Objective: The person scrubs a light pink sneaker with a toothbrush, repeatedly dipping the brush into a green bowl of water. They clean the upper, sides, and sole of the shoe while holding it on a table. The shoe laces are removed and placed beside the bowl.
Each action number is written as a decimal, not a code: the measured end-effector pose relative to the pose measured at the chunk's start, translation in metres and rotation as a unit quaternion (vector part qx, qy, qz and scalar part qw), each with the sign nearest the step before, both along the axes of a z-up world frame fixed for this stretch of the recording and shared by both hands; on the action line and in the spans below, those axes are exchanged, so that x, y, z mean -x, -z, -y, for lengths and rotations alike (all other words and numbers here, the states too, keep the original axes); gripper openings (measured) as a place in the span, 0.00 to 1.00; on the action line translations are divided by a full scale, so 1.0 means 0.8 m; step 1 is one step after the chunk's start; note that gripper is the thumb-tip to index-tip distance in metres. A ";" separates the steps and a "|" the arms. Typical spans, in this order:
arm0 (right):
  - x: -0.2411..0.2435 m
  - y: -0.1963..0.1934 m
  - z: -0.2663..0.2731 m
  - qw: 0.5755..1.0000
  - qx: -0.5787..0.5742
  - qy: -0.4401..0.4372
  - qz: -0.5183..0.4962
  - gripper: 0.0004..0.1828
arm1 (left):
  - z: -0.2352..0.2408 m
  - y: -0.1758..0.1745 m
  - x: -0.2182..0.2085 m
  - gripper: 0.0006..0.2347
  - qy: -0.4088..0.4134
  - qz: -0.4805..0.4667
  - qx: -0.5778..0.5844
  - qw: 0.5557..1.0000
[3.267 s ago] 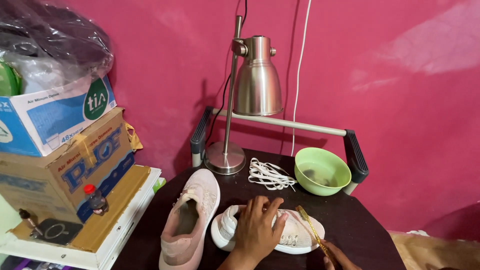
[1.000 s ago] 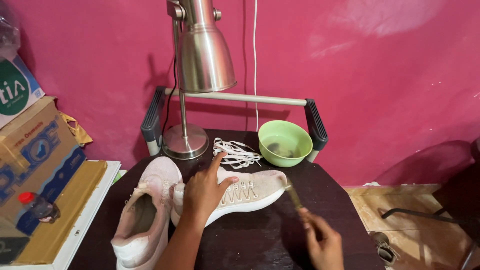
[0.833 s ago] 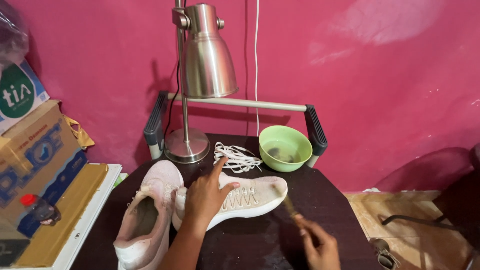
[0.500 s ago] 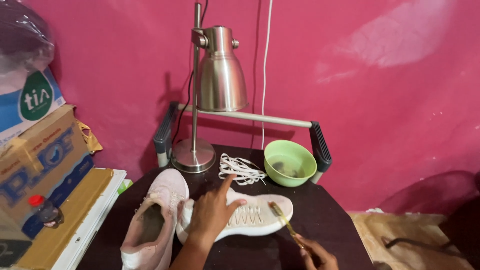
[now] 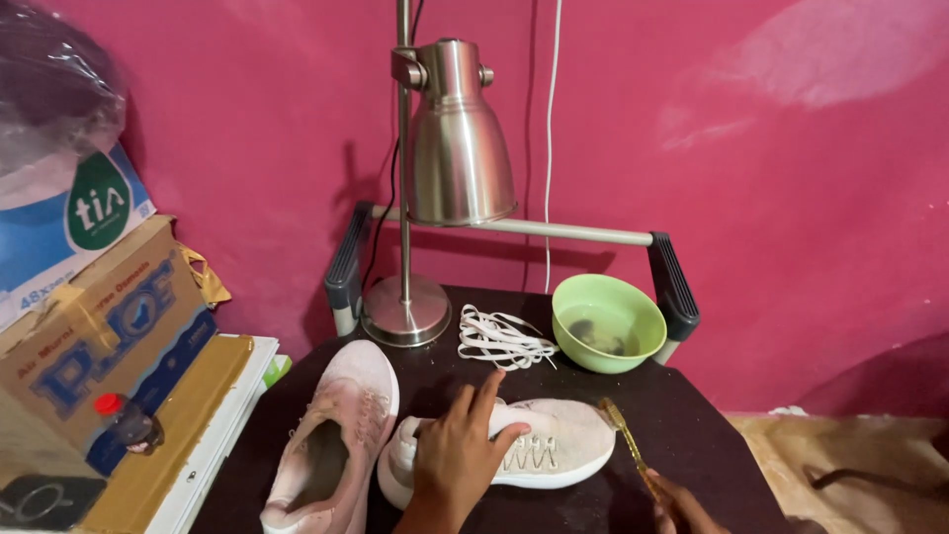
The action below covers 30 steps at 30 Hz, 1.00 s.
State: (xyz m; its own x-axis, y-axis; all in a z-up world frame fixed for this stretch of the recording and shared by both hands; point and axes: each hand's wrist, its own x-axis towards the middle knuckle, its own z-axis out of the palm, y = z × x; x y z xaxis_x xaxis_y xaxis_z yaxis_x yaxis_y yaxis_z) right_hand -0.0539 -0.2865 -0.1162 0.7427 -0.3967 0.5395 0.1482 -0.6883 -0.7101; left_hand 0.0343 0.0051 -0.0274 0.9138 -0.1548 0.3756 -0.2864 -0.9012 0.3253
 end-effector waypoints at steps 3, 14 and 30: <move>-0.001 0.029 0.007 0.994 0.045 0.013 -0.102 0.21 | 0.002 0.000 0.000 0.34 -0.002 0.011 0.008 1.000; 0.004 -0.026 0.009 0.958 -0.020 -0.026 -0.286 0.25 | 0.010 -0.002 0.020 0.28 0.046 0.068 0.033 0.996; 0.008 -0.016 -0.008 0.991 -0.032 0.036 -0.122 0.25 | 0.000 -0.016 0.030 0.21 0.162 0.131 0.137 0.969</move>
State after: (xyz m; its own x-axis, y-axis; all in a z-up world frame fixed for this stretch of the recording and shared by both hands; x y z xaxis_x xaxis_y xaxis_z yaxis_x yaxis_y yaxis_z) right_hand -0.0601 -0.2805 -0.1030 0.8169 -0.4800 0.3200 -0.0803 -0.6439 -0.7609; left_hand 0.0099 0.0053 -0.0144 0.7019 -0.2790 0.6553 -0.6442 -0.6411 0.4171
